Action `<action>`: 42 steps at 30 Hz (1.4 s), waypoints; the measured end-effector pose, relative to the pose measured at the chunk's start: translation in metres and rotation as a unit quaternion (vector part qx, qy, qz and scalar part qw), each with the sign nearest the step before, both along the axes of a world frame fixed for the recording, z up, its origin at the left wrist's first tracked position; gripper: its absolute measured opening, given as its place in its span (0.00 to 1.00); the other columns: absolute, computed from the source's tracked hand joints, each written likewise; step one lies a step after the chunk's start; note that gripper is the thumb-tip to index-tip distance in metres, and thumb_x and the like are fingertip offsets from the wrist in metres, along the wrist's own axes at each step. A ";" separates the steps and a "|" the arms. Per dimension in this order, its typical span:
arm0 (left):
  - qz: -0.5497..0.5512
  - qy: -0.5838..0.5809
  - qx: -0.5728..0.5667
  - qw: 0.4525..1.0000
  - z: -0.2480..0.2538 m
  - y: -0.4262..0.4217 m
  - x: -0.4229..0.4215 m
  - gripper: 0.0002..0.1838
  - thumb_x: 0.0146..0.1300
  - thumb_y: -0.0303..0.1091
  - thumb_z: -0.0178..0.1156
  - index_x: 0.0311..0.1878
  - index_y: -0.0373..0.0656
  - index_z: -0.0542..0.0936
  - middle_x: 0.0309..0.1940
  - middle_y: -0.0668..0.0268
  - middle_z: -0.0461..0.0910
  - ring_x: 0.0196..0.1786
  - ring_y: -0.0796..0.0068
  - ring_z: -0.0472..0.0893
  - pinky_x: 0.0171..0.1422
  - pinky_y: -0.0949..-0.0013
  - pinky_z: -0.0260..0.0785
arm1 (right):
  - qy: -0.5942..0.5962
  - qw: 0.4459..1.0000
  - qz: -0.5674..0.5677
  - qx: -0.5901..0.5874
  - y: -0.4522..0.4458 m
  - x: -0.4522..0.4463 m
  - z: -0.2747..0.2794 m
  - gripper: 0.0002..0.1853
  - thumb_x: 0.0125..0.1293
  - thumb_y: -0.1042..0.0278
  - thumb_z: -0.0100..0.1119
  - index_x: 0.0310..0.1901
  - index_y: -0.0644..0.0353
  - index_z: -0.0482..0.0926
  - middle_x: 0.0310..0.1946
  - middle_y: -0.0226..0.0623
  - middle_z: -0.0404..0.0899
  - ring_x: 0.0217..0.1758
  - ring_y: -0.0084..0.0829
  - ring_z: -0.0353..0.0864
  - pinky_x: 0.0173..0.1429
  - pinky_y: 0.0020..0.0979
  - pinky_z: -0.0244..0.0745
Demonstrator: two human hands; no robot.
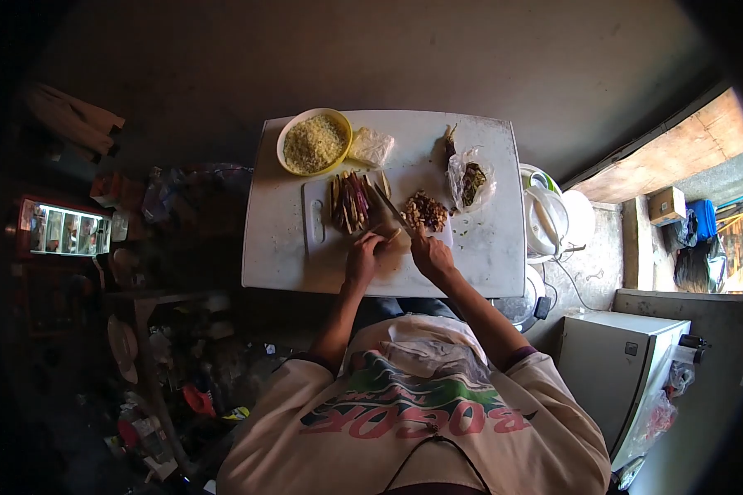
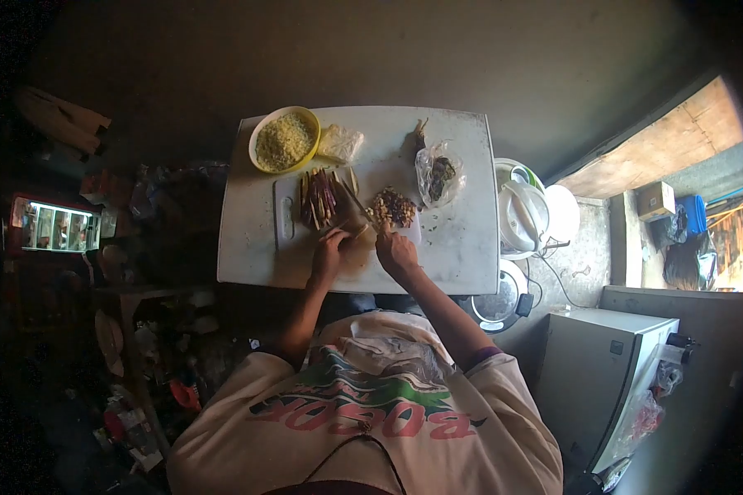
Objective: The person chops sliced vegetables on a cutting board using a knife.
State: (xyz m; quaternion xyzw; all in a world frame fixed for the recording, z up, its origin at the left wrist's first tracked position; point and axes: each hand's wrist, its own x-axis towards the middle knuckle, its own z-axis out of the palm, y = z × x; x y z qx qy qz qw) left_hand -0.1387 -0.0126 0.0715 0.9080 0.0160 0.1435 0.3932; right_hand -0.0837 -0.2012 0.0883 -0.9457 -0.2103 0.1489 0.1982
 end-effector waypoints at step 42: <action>-0.004 0.024 -0.023 0.999 0.018 -0.013 0.011 0.09 0.53 0.20 0.62 0.39 0.36 0.81 0.37 0.55 0.81 0.42 0.53 0.82 0.45 0.61 0.73 | -0.023 0.997 -0.026 0.063 -0.006 0.000 -0.055 0.25 0.69 0.60 0.46 0.64 0.62 0.61 0.27 0.56 0.80 0.31 0.57 0.80 0.37 0.54 0.74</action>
